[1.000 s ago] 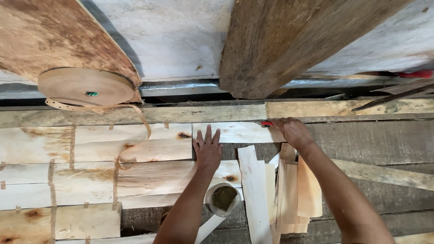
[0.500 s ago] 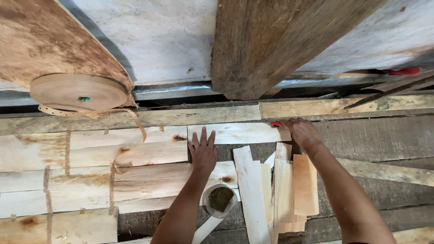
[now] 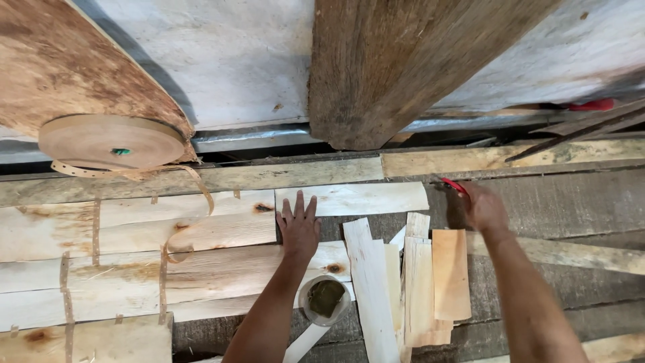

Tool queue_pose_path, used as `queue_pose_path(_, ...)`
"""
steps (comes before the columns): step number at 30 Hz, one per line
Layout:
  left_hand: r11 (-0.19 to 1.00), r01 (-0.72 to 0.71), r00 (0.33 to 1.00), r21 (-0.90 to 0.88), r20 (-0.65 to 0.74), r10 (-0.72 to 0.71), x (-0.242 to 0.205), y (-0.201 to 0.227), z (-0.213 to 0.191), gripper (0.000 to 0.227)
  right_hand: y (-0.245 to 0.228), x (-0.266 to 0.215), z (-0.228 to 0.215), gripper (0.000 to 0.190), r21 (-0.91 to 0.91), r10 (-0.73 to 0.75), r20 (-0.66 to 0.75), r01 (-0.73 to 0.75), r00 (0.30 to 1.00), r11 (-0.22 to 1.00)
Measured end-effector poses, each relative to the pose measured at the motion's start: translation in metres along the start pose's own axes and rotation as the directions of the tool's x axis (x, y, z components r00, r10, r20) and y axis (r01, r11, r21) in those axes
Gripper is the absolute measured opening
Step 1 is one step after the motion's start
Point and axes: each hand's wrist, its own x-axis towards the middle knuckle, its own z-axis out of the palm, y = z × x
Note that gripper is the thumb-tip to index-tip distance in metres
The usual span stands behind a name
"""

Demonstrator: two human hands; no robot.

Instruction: Assembling and fitting thin wood slats together on a workbench using a utility knife and adhesive.

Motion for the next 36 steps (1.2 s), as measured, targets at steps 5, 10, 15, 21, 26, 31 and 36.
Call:
queue_pose_path(5,1.0,-0.005,1.0,-0.001,-0.016,0.005,-0.001,0.0,0.0,0.063,-0.038,-0.005,0.054,0.032,0.516,0.335,0.024,-0.299,0.942,0.803)
queue_pose_path(10,0.999,-0.004,1.0,0.042,0.021,0.003,-0.004,-0.001,-0.008,0.068,-0.077,-0.001,0.084,0.03,0.733,0.364,-0.053,-0.211,0.93,0.646)
queue_pose_path(15,0.999,-0.006,1.0,0.036,0.016,0.005,-0.007,0.003,-0.011,0.068,-0.075,0.013,0.11,0.016,0.905,0.389,-0.08,-0.097,0.918,0.414)
queue_pose_path(21,1.0,-0.001,1.0,-0.019,0.004,0.001,-0.006,0.004,-0.014,0.07,-0.082,0.011,0.093,0.016,0.891,0.388,-0.045,-0.139,0.92,0.433)
queue_pose_path(26,0.999,0.046,0.994,-0.029,0.102,-0.043,-0.001,0.013,-0.042,0.066,-0.09,0.006,0.087,0.017,0.847,0.398,-0.095,-0.136,0.912,0.513)
queue_pose_path(31,0.992,-0.045,0.991,0.118,0.128,0.03,0.023,0.012,-0.025,0.059,-0.098,0.002,0.072,0.016,0.812,0.425,-0.096,-0.176,0.9,0.556)
queue_pose_path(36,0.987,-0.024,0.981,0.156,0.195,-0.007,0.026,0.016,-0.027,0.06,-0.097,0.003,0.08,0.015,0.797,0.426,-0.143,-0.151,0.893,0.585)
